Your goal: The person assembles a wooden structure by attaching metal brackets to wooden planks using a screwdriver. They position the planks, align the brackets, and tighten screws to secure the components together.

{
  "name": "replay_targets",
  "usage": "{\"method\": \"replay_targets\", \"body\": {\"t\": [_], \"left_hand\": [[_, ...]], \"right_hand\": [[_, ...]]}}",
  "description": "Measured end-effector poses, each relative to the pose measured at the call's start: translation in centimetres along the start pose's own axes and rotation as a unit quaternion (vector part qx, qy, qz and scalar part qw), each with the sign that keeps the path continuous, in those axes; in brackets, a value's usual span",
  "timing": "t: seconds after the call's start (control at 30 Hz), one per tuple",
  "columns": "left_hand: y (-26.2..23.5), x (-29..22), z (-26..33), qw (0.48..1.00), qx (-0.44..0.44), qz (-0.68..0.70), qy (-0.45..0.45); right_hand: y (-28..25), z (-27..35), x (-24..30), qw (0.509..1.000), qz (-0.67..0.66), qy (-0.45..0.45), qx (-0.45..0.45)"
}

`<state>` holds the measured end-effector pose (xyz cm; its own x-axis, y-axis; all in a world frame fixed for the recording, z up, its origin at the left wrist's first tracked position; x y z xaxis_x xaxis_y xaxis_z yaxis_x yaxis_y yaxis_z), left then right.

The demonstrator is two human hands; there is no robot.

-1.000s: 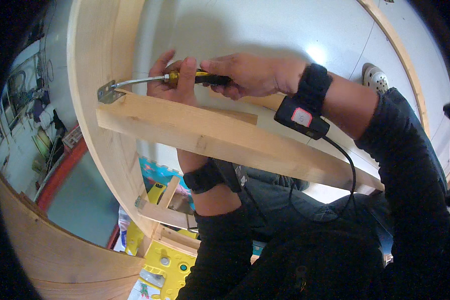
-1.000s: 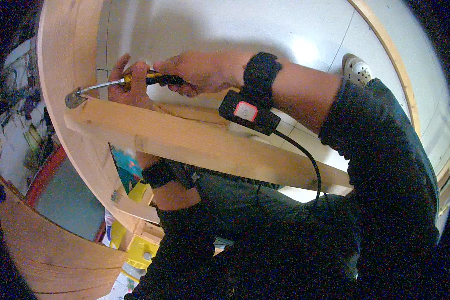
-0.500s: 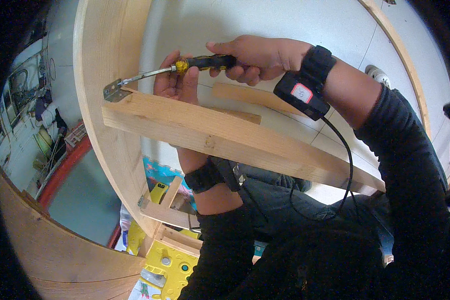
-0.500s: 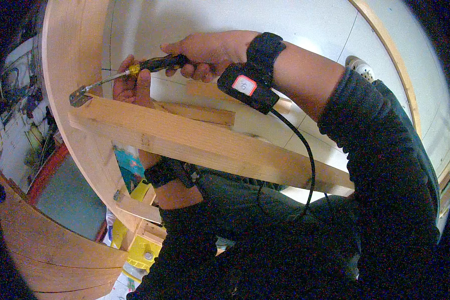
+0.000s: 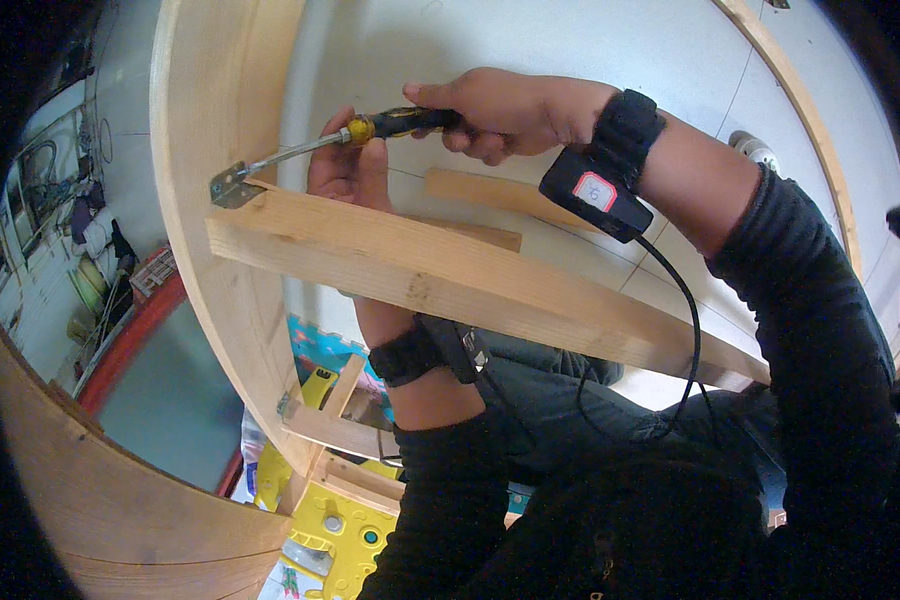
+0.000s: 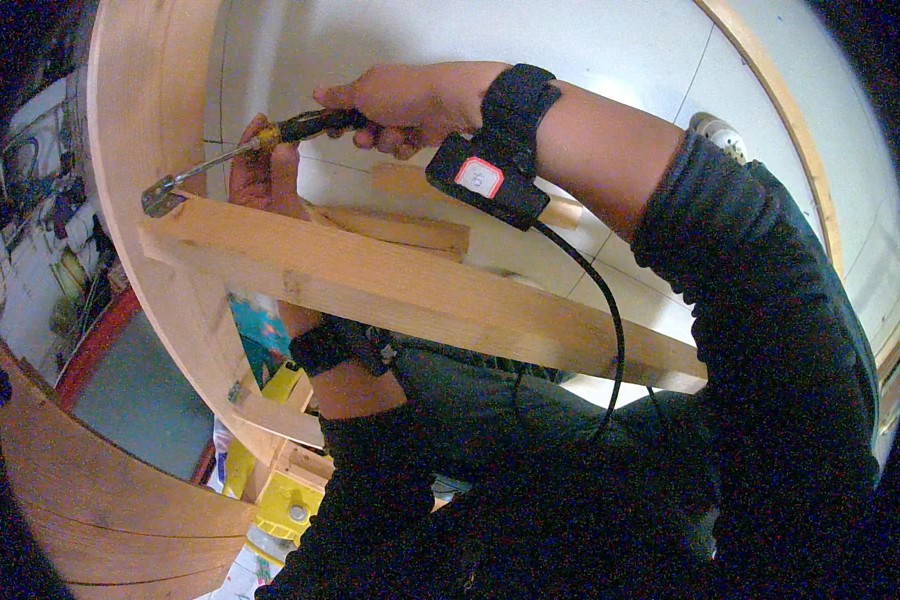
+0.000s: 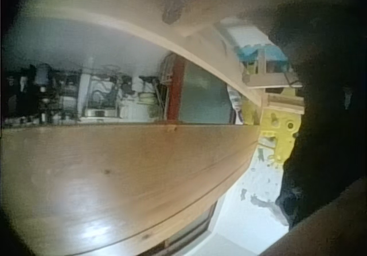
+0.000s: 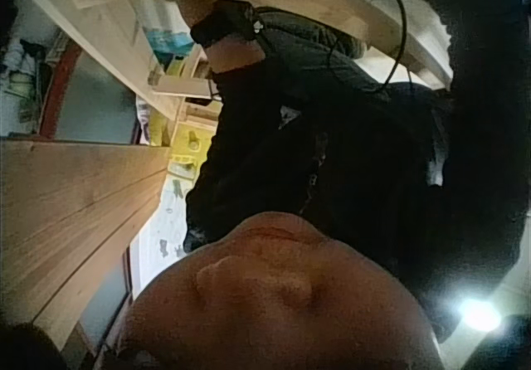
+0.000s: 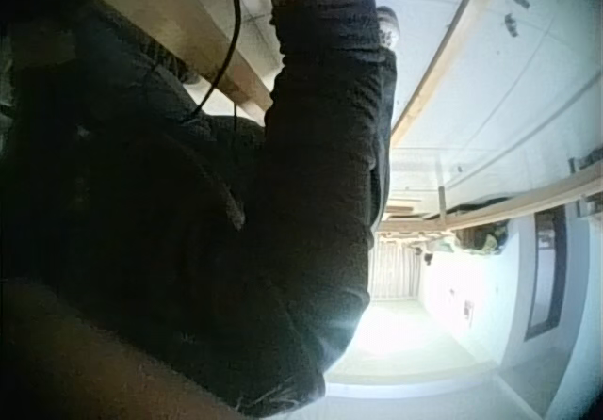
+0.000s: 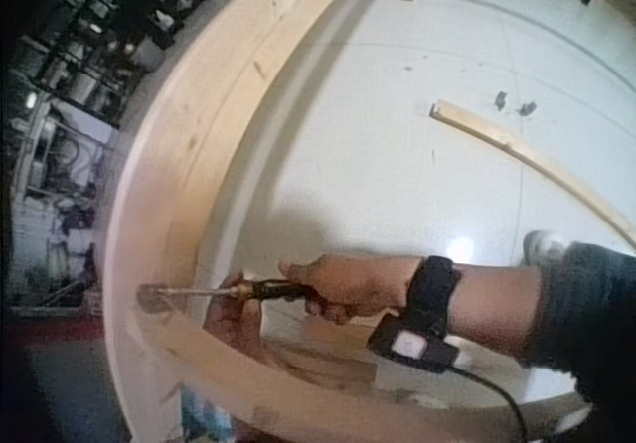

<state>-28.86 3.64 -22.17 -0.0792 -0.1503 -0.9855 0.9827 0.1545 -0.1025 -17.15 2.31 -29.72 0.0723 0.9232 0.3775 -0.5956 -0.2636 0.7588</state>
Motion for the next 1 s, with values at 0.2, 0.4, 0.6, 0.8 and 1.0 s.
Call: {"method": "replay_targets", "body": {"t": [0.2,0.4,0.6,0.8,1.0], "left_hand": [[-0.3,0.4,-0.3,0.999,-0.037,0.012,-0.006],[0.4,-1.2,0.3,0.997,0.007,0.075,0.035],[-0.2,-1.0,-0.1,0.998,-0.039,0.054,0.016],[-0.2,-0.6,-0.1,0.999,-0.001,0.014,0.052],[2.2,2.6,1.3,0.952,0.162,-0.257,-0.018]], "right_hand": [[1.1,0.1,0.9,0.963,-0.194,-0.182,-0.031],[1.4,0.1,-0.6,0.994,-0.1,-0.002,0.032],[1.7,-0.6,2.6,0.968,-0.142,-0.201,0.044],[0.6,1.5,4.5,0.941,0.215,-0.233,-0.122],[3.9,5.9,12.1,0.729,0.47,-0.396,-0.301]]}}
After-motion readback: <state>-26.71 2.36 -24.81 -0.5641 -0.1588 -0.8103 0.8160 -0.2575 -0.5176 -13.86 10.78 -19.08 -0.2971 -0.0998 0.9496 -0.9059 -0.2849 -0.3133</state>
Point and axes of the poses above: each hand's wrist, its own z-axis away from the middle knuckle, its own y-axis out of the palm, x = y × z, the point moved 9 cm from there along -z, towards the middle knuckle
